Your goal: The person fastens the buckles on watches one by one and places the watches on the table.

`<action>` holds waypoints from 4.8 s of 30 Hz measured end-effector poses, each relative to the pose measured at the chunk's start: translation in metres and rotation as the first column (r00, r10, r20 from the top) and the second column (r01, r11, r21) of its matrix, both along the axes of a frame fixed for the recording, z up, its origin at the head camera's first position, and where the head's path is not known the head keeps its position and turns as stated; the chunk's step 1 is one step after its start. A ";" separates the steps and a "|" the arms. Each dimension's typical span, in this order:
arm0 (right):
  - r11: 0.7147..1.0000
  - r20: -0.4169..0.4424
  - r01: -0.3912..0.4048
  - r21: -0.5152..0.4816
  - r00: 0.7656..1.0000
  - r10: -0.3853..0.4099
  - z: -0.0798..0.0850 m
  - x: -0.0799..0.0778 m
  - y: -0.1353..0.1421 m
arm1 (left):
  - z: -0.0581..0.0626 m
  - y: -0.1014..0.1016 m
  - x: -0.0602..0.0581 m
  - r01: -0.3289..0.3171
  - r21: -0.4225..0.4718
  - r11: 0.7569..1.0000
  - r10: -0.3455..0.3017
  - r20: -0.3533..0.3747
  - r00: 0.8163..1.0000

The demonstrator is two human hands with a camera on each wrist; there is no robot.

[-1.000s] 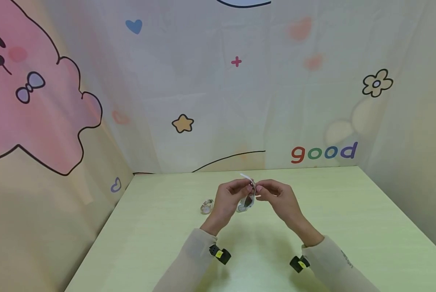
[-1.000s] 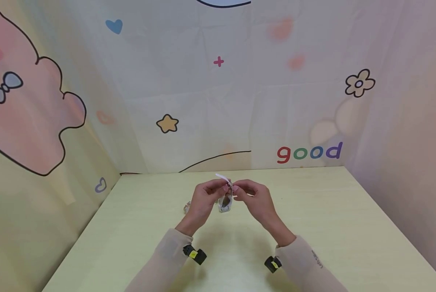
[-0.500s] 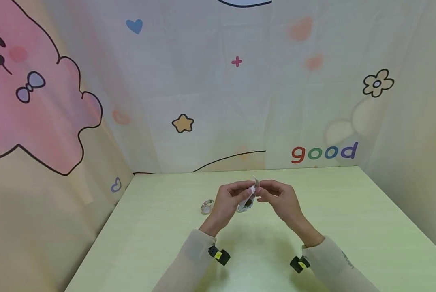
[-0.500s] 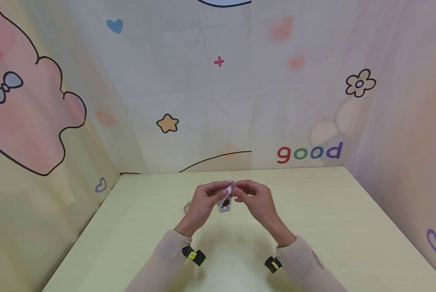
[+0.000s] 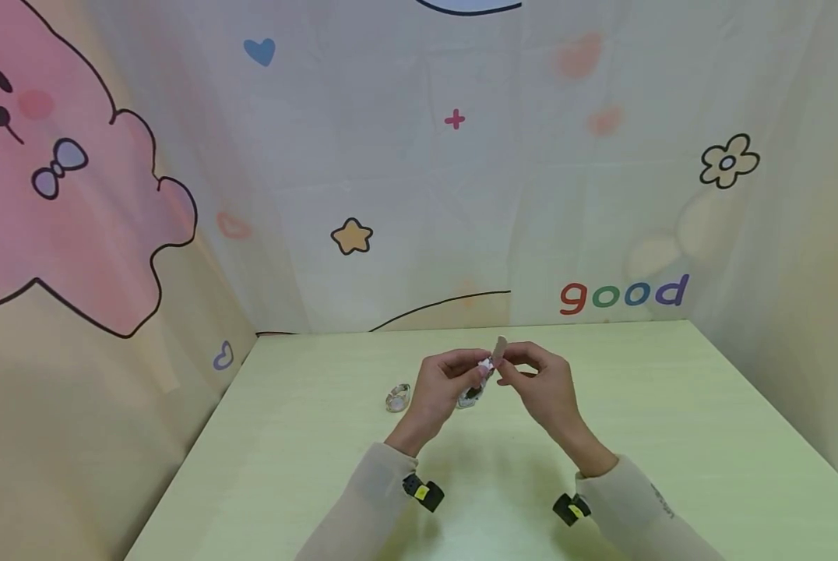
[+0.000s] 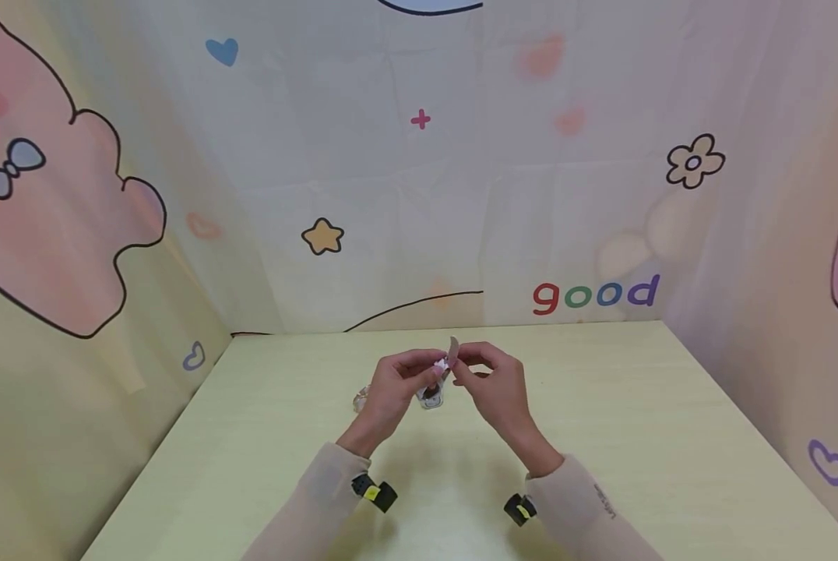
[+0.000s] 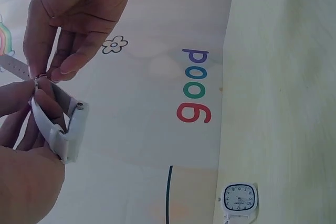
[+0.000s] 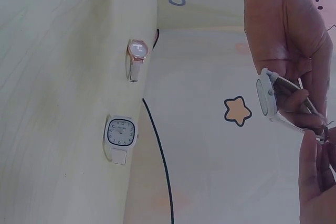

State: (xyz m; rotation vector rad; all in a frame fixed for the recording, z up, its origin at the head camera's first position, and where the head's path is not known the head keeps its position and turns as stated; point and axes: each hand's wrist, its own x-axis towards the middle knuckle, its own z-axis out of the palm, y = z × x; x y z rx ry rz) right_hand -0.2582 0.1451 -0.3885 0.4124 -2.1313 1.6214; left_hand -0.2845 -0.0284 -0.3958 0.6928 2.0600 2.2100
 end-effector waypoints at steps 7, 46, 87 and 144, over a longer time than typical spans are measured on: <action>0.999 -0.052 0.049 0.019 0.998 -0.048 0.001 0.001 -0.006 | 0.000 0.002 0.000 -0.022 -0.030 0.999 0.021 -0.015 1.000; 0.999 -0.007 0.019 0.032 1.000 -0.019 0.000 0.003 -0.002 | -0.002 0.005 0.006 -0.187 -0.098 0.977 0.182 -0.058 0.982; 0.985 -0.107 -0.037 0.168 0.993 0.055 0.010 0.016 -0.008 | 0.006 0.002 0.005 -0.080 0.138 0.987 0.055 0.175 0.983; 0.991 -0.127 -0.079 0.107 0.988 0.093 0.019 0.029 -0.010 | 0.002 -0.016 0.005 -0.001 -0.126 0.992 -0.007 -0.067 0.998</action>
